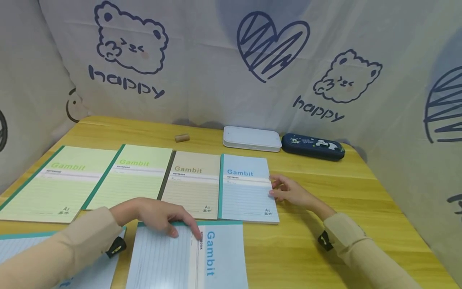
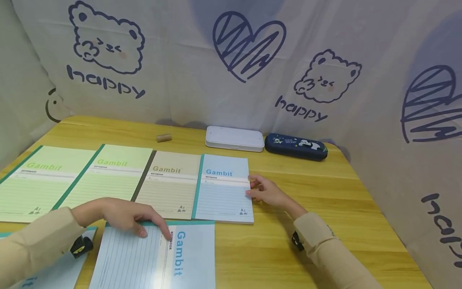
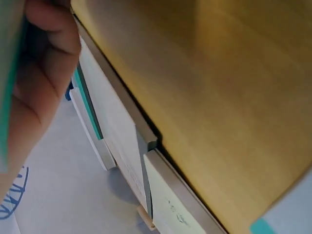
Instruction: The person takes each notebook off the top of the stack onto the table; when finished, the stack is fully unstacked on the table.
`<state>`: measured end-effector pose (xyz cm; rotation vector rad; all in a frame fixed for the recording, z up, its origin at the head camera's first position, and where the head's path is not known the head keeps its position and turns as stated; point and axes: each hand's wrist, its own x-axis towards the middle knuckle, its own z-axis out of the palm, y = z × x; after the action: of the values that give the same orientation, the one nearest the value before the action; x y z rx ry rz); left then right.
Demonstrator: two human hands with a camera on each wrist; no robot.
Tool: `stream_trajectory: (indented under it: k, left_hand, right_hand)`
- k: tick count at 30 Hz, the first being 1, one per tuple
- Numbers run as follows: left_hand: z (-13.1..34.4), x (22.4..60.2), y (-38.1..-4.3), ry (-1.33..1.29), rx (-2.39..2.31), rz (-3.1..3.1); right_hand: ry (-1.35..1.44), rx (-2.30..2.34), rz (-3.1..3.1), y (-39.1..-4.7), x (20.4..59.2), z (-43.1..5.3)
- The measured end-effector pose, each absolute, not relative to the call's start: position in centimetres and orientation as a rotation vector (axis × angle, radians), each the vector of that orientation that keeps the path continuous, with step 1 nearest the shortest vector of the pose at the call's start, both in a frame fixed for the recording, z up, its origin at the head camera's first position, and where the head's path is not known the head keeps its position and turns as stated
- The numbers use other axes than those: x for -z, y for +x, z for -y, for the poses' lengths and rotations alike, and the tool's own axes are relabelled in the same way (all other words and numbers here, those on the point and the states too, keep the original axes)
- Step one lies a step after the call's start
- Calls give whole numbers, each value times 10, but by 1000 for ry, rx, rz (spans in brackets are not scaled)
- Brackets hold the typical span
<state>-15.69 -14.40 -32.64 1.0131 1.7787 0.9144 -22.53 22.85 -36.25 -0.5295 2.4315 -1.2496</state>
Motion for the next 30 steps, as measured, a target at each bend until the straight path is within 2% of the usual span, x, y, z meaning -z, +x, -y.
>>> stream_trajectory:
  k: [17, 30]
  left_hand:
    - [141, 325, -157, 1055, -764, -1814]
    - [146, 308, -162, 936, -766, -1866]
  right_hand:
    - [-518, 1247, -2426, -225, 361, -228]
    - [-501, 1242, -2431, -225, 360, -226]
